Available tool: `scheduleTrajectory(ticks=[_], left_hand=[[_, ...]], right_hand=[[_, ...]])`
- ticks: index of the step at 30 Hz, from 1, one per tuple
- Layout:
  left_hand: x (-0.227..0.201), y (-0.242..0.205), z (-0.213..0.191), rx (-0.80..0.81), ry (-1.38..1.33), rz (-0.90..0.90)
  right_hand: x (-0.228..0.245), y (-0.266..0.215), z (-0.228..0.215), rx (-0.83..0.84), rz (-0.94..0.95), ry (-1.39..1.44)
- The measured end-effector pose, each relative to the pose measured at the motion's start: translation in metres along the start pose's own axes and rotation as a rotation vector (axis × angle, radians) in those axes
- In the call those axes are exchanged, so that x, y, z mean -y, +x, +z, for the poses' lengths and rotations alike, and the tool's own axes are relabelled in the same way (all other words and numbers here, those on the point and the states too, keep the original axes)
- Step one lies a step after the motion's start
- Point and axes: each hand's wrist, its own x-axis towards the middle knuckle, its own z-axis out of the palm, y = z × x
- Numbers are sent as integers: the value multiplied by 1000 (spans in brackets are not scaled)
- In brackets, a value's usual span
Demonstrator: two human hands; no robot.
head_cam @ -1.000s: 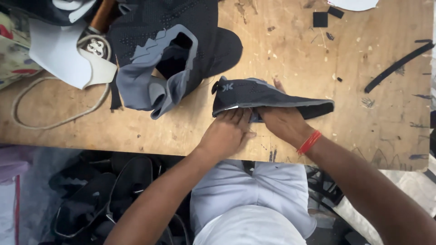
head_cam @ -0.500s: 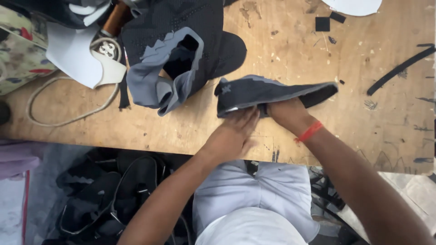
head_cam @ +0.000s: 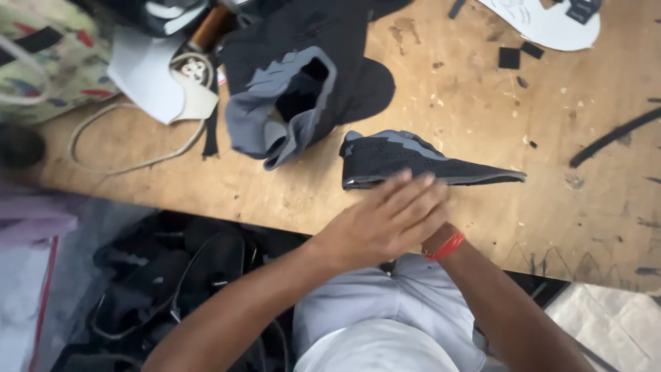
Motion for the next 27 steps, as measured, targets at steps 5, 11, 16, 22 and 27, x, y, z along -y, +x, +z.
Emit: scheduleTrajectory(ticks=[5,11,16,22,27], left_hand=[[23,6,-7,-42,-30,-205],[-10,-106,-122,1213,-376,-451],[-21,-126,-166,1211,-514,-884],[-20,-157,-106,577,-411,-1066],[10,-181,-25,73,-494,-972]], right_hand=[[48,-2,-13,279,-3,-69],[123,19,-136,419,75,619],[134,115,-139,-84,229,212],[128,199,-62,-252,-79,-271],[123,198,-107,-177,-140,-183]])
